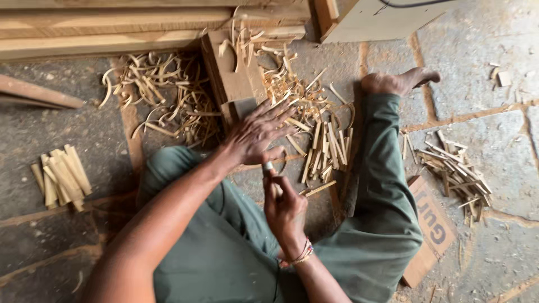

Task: The person sits on the floor and uses a chisel to carve small wooden sticks held against a wooden block. They repeatedly strike the chisel with their hand to shave off wood, creating shavings that accumulate on the floor.

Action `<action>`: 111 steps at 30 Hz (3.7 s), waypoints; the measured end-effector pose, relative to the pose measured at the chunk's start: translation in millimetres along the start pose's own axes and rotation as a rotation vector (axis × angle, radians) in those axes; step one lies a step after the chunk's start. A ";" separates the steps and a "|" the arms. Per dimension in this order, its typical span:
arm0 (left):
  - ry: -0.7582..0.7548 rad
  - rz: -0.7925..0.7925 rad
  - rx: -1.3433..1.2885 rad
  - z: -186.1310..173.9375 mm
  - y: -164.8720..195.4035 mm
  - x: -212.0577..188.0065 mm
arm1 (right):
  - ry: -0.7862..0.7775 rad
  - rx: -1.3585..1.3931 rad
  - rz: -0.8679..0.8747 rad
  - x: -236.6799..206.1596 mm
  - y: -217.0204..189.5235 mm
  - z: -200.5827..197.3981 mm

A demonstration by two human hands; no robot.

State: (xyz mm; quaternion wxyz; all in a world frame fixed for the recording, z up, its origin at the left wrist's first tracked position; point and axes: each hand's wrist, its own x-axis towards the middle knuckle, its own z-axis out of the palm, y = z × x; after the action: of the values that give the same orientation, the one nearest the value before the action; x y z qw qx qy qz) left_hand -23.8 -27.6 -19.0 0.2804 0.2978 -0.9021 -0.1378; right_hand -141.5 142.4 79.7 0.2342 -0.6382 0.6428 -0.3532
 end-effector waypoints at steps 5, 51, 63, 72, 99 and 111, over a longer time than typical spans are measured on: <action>0.134 -0.030 -0.062 -4.1 17.4 -9.5 | 0.064 0.110 0.161 -3.9 2.5 -9.0; -0.033 -0.094 -0.006 0.5 14.8 -12.8 | -0.017 -0.152 0.041 -5.0 10.6 2.3; 0.076 0.068 -0.200 -10.0 77.1 -5.8 | 0.095 0.012 0.091 -30.6 -7.6 -47.3; 0.057 -0.025 -0.247 -23.0 118.9 -28.8 | 0.005 0.003 0.180 -62.4 -17.4 -61.5; 0.570 -0.347 -0.015 -15.7 83.2 -36.4 | 0.081 0.523 0.432 1.7 12.4 -25.3; 0.297 -1.041 0.066 -23.4 51.3 -24.7 | 0.132 0.565 0.387 -16.1 50.6 -37.0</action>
State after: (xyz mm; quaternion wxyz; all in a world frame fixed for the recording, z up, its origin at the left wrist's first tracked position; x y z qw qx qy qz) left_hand -17.2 25.9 10.7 0.2901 0.7302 -0.5899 -0.1865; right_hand -201.2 160.8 62.9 0.4222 -0.3901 0.6426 -0.5065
